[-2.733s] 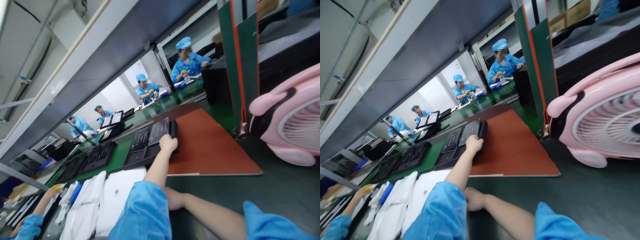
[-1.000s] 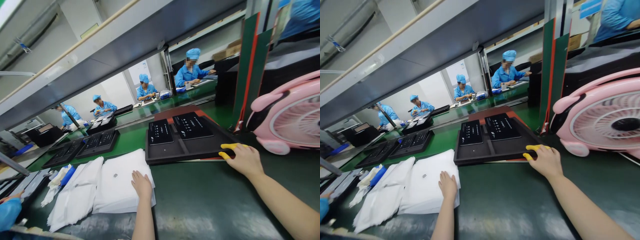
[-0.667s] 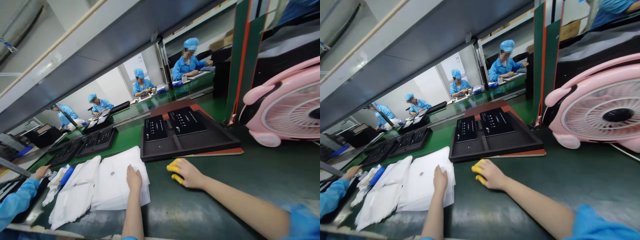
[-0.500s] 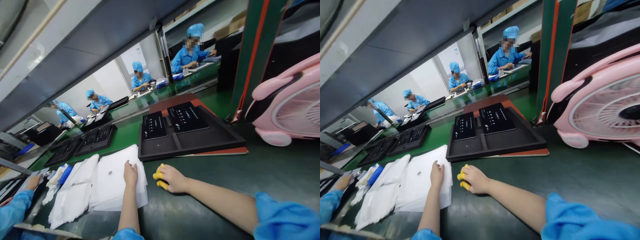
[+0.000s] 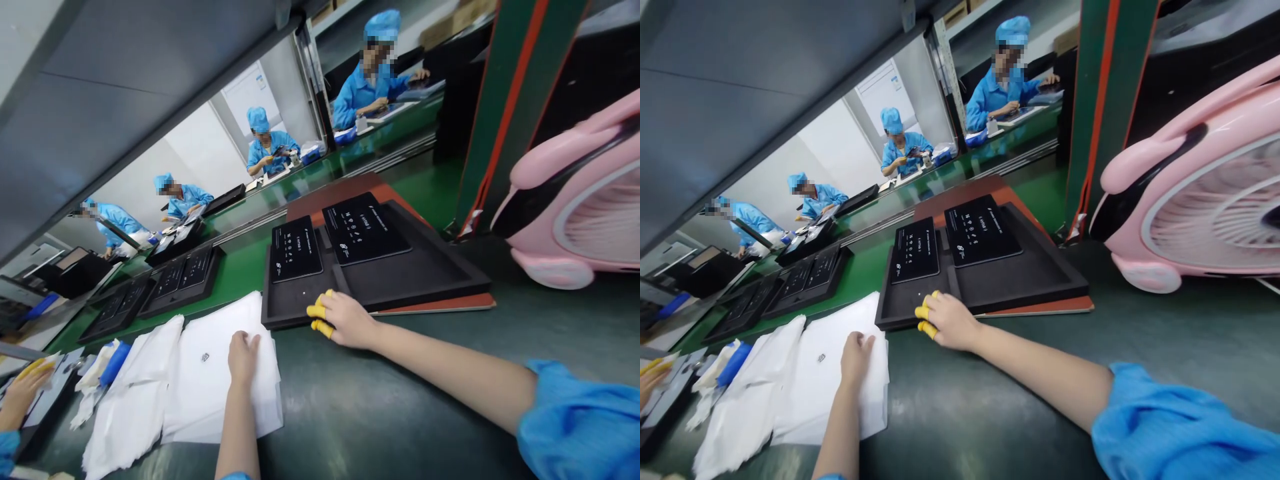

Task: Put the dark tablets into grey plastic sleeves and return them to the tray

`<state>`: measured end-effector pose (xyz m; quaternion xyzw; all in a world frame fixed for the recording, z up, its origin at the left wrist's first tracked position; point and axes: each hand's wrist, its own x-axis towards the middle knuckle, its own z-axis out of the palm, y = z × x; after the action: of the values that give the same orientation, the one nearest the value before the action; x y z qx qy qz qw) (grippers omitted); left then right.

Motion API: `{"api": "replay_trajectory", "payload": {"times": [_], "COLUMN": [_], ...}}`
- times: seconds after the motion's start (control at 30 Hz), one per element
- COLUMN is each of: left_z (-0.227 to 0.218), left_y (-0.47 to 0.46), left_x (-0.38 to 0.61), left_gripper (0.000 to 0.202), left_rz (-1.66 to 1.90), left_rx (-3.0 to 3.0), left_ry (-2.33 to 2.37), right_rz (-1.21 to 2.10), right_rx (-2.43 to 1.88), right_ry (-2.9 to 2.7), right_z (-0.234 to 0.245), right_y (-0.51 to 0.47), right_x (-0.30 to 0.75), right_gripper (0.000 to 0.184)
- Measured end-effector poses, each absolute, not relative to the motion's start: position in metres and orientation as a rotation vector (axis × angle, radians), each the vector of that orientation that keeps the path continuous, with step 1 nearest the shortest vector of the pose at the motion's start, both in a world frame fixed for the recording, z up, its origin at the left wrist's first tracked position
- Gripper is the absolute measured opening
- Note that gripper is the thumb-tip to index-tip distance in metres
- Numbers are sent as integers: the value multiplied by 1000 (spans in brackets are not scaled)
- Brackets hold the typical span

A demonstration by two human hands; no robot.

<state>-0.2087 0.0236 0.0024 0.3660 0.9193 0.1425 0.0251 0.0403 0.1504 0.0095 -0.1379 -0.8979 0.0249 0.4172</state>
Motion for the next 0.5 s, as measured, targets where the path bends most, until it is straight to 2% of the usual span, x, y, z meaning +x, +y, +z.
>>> {"api": "replay_trajectory", "payload": {"times": [0.13,0.2,0.27,0.37,0.5], "left_z": [8,6,2,-6,-9], "left_y": [27,29,28,26,23], "left_x": [-209,-207,-207,-212,-217], "left_gripper": [28,27,25,27,24], "left_rz": [141,246,515,765,562], "left_rx": [1189,1197,1186,1177,1229], "left_ry": [2779,2793,2753,2751,2862], "right_rz": [10,-4,-47,-52,49], "right_rx": [-731,-938,-1175,-1368,-1587], "right_ry": [-2275,-2321,-2418,-2410,-2308], "right_z": [59,83,98,100,78], "right_y": [208,251,299,364,421], "right_x": [37,30,26,31,45], "right_gripper": [19,23,29,37,47]}}
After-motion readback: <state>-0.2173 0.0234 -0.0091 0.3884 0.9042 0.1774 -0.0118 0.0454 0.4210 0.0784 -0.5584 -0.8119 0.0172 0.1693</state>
